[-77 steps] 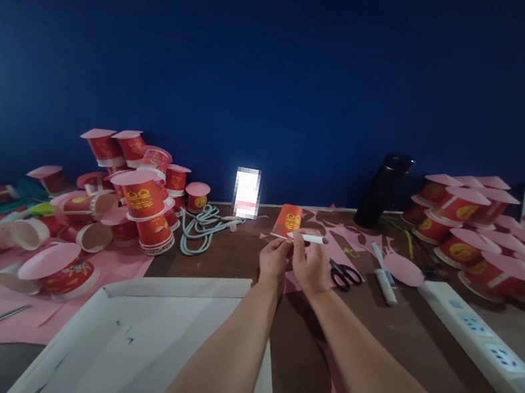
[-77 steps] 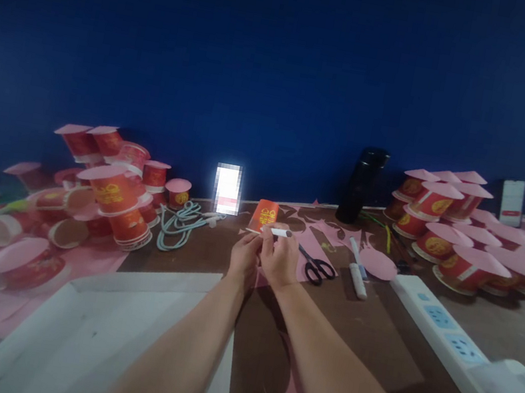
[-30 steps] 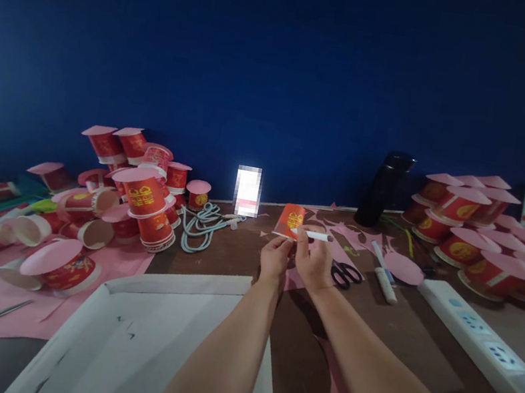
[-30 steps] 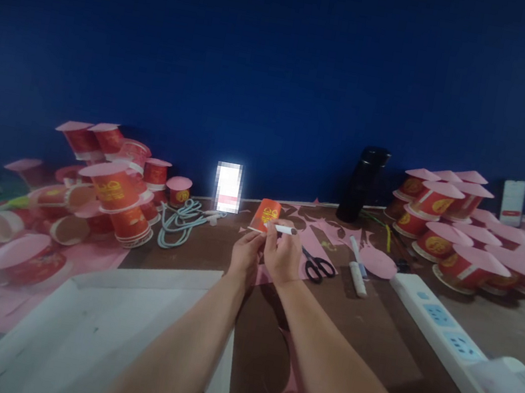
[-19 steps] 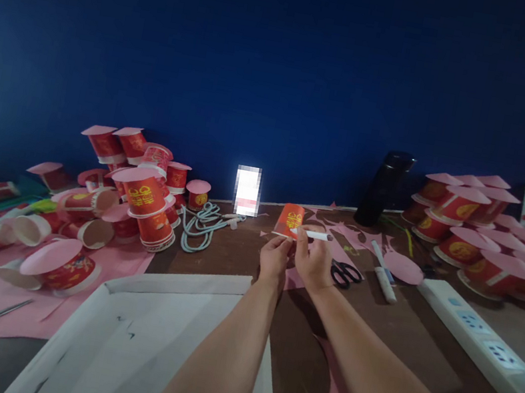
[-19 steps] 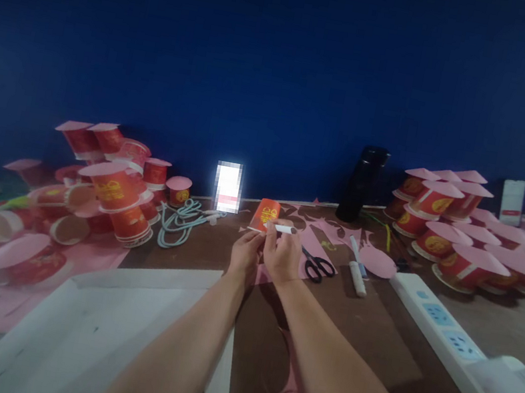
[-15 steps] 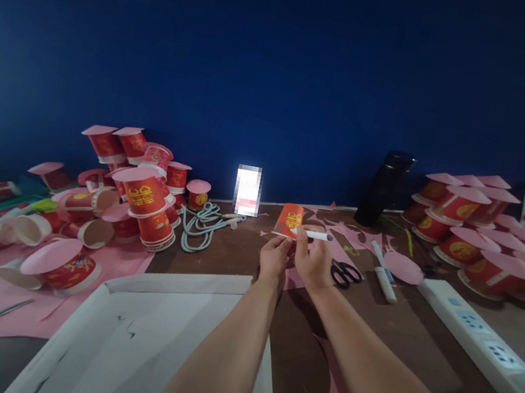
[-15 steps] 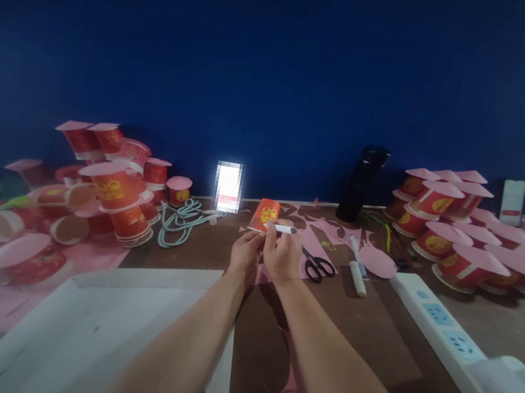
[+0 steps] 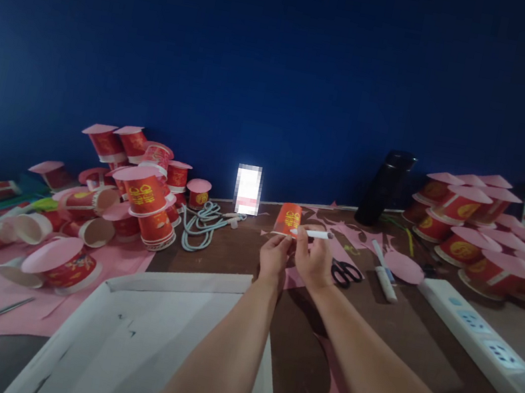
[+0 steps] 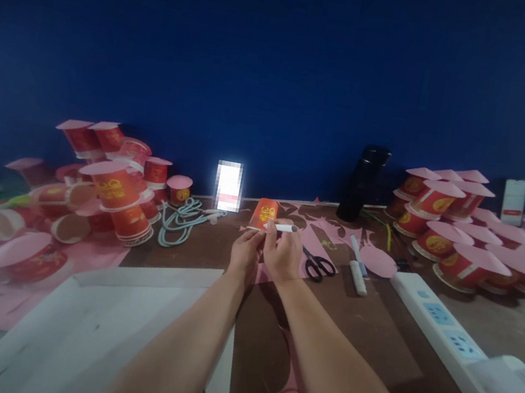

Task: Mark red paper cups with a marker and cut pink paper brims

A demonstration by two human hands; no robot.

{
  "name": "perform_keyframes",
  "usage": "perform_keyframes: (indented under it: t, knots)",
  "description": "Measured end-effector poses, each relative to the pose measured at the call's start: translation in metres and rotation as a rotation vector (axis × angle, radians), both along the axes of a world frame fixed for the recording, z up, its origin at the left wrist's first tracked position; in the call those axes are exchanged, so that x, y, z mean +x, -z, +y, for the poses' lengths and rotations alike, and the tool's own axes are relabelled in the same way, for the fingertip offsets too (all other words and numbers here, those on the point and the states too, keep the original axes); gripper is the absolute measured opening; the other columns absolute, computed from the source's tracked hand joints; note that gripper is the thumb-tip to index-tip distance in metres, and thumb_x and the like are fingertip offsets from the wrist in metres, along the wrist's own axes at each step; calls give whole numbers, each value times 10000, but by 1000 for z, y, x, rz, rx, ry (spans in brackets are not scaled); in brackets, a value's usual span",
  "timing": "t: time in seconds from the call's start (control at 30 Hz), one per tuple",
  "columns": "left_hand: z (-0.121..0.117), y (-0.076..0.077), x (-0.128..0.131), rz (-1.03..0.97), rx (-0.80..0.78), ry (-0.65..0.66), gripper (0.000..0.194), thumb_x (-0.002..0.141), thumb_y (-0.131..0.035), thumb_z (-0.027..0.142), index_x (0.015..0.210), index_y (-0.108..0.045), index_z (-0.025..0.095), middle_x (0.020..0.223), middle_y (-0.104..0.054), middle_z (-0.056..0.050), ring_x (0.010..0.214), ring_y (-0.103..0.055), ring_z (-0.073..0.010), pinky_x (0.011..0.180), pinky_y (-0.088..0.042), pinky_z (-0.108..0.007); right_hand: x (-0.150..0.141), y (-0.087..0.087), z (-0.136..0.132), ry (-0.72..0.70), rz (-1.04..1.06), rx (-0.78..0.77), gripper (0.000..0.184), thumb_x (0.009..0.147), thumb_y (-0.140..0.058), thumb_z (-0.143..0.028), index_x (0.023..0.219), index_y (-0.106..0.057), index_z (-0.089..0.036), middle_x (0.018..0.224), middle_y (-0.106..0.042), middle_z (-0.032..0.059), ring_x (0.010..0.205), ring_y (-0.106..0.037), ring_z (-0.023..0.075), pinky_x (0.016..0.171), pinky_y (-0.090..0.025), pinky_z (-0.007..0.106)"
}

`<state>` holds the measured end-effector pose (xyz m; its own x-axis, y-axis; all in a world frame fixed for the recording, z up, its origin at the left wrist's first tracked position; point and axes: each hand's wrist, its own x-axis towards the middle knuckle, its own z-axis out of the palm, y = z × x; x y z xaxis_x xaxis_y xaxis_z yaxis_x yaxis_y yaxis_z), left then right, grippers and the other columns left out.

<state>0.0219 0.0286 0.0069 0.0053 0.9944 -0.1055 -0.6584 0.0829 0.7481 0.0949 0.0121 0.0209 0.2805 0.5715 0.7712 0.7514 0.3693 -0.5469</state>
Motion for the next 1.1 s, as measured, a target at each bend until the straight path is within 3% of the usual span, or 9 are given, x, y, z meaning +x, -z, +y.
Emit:
perform_keyframes:
  t: [0.3, 1.1]
  knots:
    - [1, -1, -1, -110, 15, -38, 213, 606, -735, 301, 636, -612, 129, 646, -609, -25, 651, -595, -115, 707, -471, -264, 0, 1, 0, -5, 0, -21, 223, 912, -437, -382, 879, -549, -192, 848, -663, 83, 809, -606, 226, 749, -469, 370]
    - [4, 3, -1, -223, 30, -34, 202, 571, -756, 237, 639, -606, 120, 632, -623, -24, 591, -600, -107, 685, -486, -267, 0, 3, 0, 21, -8, -16, 249, 915, -419, -395, 894, -551, -184, 864, -660, 100, 826, -610, 239, 769, -473, 385]
